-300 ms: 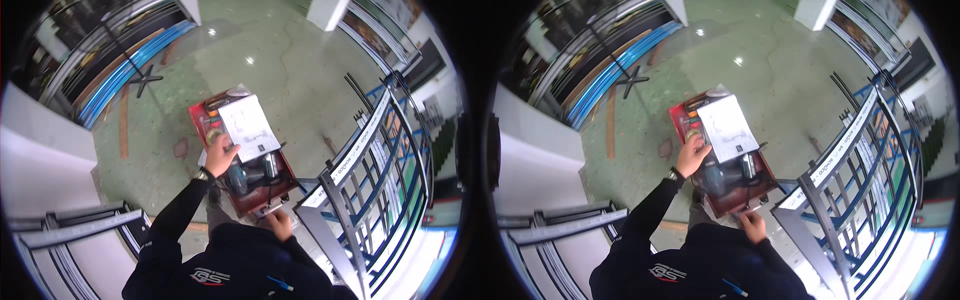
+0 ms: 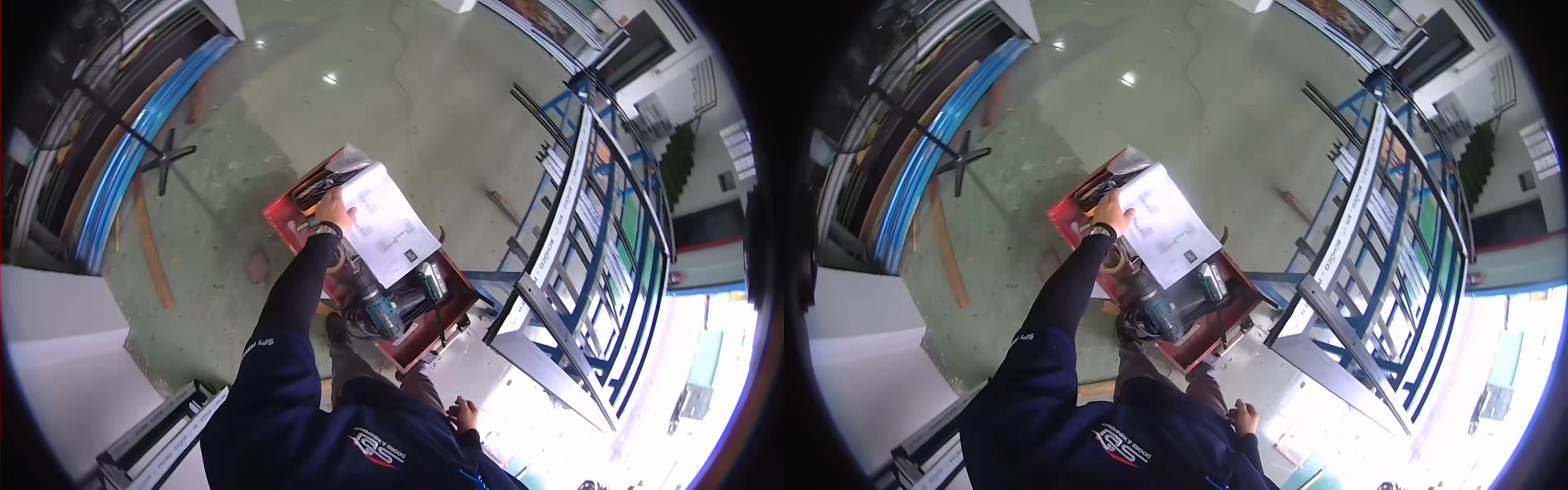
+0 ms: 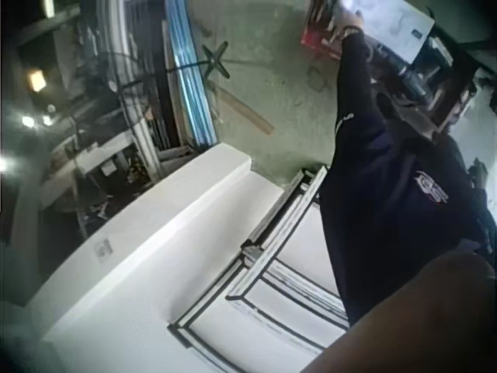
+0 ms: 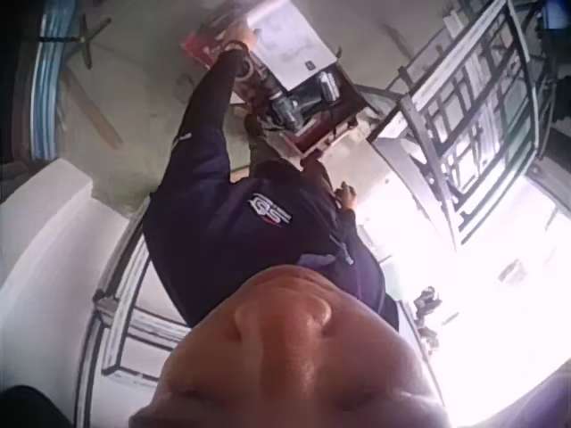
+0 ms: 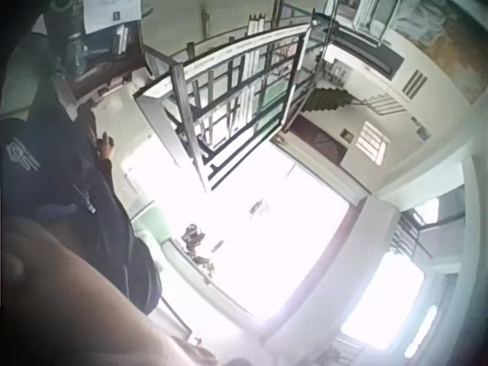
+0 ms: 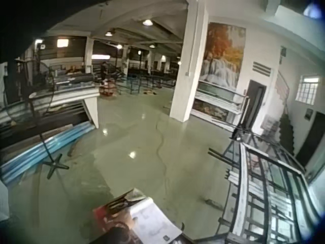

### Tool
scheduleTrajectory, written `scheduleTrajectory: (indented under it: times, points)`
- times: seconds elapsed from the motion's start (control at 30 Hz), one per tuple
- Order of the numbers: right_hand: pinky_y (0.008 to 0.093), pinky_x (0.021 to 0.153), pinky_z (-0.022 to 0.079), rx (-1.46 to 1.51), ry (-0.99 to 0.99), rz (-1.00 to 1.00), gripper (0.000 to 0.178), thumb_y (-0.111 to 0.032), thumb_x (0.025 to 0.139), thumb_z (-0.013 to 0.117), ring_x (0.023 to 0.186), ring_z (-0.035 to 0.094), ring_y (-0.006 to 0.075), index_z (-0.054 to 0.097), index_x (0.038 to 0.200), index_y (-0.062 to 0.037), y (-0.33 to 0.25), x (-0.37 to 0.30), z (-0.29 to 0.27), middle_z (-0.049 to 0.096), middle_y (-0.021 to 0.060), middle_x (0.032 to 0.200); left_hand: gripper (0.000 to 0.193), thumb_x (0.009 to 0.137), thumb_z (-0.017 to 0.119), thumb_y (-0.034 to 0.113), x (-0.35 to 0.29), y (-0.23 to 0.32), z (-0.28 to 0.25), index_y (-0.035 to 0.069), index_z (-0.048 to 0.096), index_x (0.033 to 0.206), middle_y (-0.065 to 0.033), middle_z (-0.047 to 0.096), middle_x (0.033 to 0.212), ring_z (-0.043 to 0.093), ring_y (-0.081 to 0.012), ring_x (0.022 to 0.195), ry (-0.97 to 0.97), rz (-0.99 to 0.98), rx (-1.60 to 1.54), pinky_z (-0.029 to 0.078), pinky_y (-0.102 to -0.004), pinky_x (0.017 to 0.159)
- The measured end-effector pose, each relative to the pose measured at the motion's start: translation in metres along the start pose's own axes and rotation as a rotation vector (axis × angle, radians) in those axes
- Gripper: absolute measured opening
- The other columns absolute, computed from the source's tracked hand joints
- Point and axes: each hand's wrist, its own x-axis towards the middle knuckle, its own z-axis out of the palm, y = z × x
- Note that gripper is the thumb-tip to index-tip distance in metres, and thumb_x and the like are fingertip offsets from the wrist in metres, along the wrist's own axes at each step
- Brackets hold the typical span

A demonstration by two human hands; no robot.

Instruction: Inspecting and assembling metal window frame components.

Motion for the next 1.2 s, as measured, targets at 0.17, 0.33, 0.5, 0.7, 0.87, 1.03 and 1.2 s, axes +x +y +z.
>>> scheduleTrajectory:
  times: [0.17,0.33,0.5,0.7,0.87,1.03,1.2]
  points:
    - [0.0370,0.057,0.058,-0.089,0.116,0.153,0.041,-0.030,0.093,0.073,0.068,0.073,0.0252,0.066,0.109,0.0078,0.040,-0.034,0.024,0.073,0.0168,0.080,0.077,0.081,0.086,0.042,0.028,0.015,0.020,0.013,0.053,0.145,-0.0148,0.056,0.144,0.055,-0.0320,0.134,-0.197,-0.143,0.210,0.047,-0.0516,0.105]
    - [0.0353,0.072,0.060,-0.427,-0.029,-0.022,0.042,-0.032,0.094,0.071,0.081,0.075,0.0218,0.071,0.109,0.0075,0.027,-0.058,0.053,0.078,0.0155,0.093,0.029,0.102,0.057,0.025,0.045,0.001,0.030,0.011,0.057,0.127,-0.0138,0.066,0.123,0.062,-0.0332,0.121,-0.112,-0.133,0.328,0.049,-0.0487,0.100]
    - [0.0350,0.074,0.060,-0.456,-0.051,-0.113,0.041,-0.034,0.096,0.071,0.079,0.075,0.0209,0.070,0.105,0.0062,0.028,-0.043,0.055,0.077,0.0138,0.090,0.061,0.091,0.068,0.024,0.054,0.024,-0.001,0.002,0.040,0.140,-0.0279,0.071,0.121,0.071,-0.0440,0.111,-0.408,-0.058,0.205,0.056,-0.0528,0.095]
    - [0.0425,0.089,0.058,-0.591,-0.141,-0.285,0.048,-0.045,0.094,0.070,0.097,0.076,0.0327,0.074,0.108,0.0017,-0.045,-0.034,0.067,0.078,0.0189,0.101,0.058,0.085,0.062,0.016,0.038,0.024,-0.099,-0.001,0.051,0.139,-0.0187,0.071,0.117,0.070,-0.0292,0.105,-0.446,0.179,-0.648,0.054,-0.0437,0.094]
    - [0.0402,0.101,0.052,-0.375,-0.552,-0.545,0.059,-0.047,0.099,0.069,0.115,0.070,0.0284,0.069,0.126,0.0045,-0.134,-0.047,0.079,0.073,0.0188,0.122,0.072,0.082,0.059,0.011,-0.092,0.149,-0.186,-0.002,0.042,0.151,-0.0129,0.059,0.136,0.057,-0.0221,0.124,-0.463,0.116,-1.210,0.045,-0.0375,0.109]
    - [0.0423,0.116,0.040,0.228,-1.260,-0.563,0.088,-0.061,0.096,0.068,0.137,0.054,0.0285,0.046,0.153,0.0016,-0.182,-0.094,0.037,0.059,0.0185,0.147,0.087,0.079,0.061,0.016,-0.243,0.274,-0.160,-0.001,0.031,0.159,-0.0147,0.052,0.145,0.053,-0.0263,0.133,-0.462,0.180,-1.433,0.043,-0.0423,0.113]
    - [0.0554,0.125,0.028,0.821,-1.207,-0.466,0.107,-0.068,0.090,0.070,0.152,0.034,0.0348,0.022,0.165,-0.0094,-0.164,-0.092,-0.098,0.035,0.0159,0.164,0.081,0.083,0.065,0.015,-0.378,0.375,-0.126,0.001,0.032,0.155,-0.0138,0.053,0.140,0.054,-0.0238,0.129,-0.406,0.173,-1.356,0.044,-0.0414,0.110]
